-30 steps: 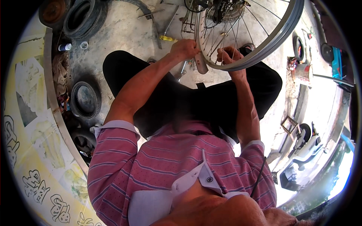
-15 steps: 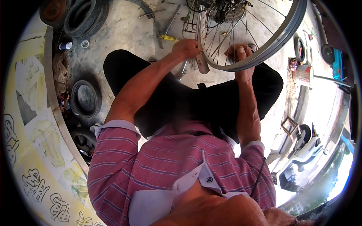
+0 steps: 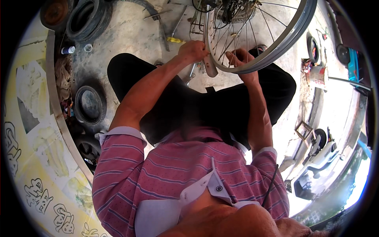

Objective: The person repairs a bicycle wheel by manually working on the tire, rim, and spokes with their hands while seated.

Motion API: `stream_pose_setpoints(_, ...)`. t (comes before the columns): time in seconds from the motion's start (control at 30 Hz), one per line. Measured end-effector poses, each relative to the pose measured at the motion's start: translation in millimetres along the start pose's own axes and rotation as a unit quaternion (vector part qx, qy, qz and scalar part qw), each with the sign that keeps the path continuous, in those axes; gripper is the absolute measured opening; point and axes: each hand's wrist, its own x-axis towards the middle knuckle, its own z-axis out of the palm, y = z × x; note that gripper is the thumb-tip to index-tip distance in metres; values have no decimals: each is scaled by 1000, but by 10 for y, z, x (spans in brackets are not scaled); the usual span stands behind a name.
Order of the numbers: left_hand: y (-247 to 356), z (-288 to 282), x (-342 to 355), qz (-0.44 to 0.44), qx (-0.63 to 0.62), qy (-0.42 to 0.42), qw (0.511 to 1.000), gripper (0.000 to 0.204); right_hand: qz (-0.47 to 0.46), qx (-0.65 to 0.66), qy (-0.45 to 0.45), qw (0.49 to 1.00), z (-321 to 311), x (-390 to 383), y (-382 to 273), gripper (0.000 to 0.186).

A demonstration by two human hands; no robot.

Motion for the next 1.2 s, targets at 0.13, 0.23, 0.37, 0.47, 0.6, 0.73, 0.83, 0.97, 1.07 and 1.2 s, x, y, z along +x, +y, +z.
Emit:
stream_pose_setpoints(0.13,26,-17,4,0,5,-1,1000,39,-59,5,69,996,4,32,169,36)
stream_pose_setpoints(0.23,48,-45,-18,-5,10,-6,1000,39,-3,84,99,992,-52,35,55,34)
stream_pose_setpoints(0.37,-28,-3,5,6,3,1,1000,40,-55,186,105,975,-54,-51,-206,31)
stream_pose_setpoints(0.47,-41,24,22,16,1,7,1000,40,-86,244,70,963,-54,-78,-181,34)
stream_pose_setpoints(0.6,-49,38,25,16,2,13,1000,40,-102,153,-2,983,-41,-92,-114,34)
stream_pose_setpoints(0.73,-51,46,30,22,6,18,1000,40,-36,185,-17,982,10,-53,17,37)
stream_pose_setpoints(0.83,-61,48,15,15,3,20,1000,40,17,57,-25,998,4,-49,-145,46)
stream_pose_setpoints(0.97,-23,35,17,18,5,21,1000,41,22,-7,-25,999,35,8,51,42)
stream_pose_setpoints(1.07,-23,18,24,11,8,10,1000,42,-10,21,41,999,33,17,82,42)
stream_pose_setpoints(1.2,-30,17,28,7,9,-3,1000,42,11,137,71,988,-21,18,-75,35)
